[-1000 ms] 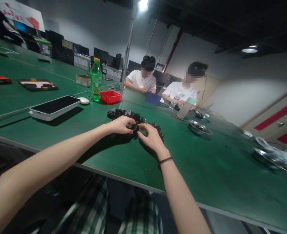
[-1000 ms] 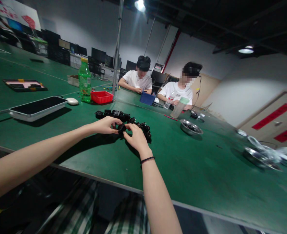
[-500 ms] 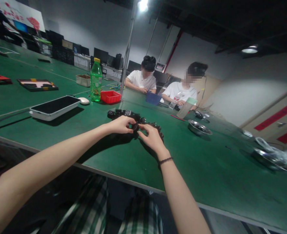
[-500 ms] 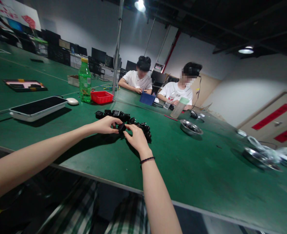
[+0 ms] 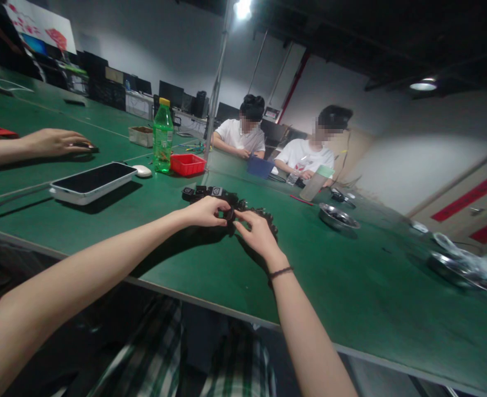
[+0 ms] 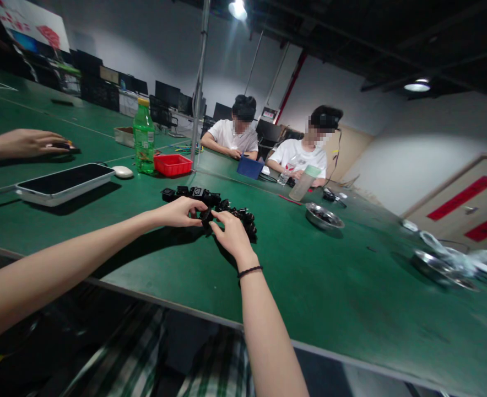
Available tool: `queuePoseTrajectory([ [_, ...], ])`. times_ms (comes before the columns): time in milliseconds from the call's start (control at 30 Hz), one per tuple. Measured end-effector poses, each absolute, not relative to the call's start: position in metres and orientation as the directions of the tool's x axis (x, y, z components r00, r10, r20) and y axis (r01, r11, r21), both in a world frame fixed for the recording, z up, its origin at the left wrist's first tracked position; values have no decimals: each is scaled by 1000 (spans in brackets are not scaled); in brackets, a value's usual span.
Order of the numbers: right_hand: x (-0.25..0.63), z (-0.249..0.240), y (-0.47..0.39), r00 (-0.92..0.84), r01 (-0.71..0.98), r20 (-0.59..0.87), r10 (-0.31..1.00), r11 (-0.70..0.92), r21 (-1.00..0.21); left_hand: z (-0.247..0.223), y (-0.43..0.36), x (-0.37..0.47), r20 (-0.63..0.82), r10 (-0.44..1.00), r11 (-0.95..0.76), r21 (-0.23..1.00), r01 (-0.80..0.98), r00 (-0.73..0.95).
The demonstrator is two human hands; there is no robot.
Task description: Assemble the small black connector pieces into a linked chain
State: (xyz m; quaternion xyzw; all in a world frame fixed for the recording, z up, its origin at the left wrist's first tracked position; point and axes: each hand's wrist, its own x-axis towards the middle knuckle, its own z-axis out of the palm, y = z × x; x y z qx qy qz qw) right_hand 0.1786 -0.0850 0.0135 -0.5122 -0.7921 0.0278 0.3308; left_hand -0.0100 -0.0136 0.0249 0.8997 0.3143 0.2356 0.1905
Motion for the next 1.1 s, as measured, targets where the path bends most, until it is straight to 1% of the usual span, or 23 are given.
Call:
queuePoseTrajectory([
  [867,178,14,-85,-266,796,491,830,476,-373,24,-13,-11,314,638,-743,491,454,703],
  [1100,178,13,-85,-250,795,479,842,461,-395,24,-14,-11,320,640,-749,462,475,698],
])
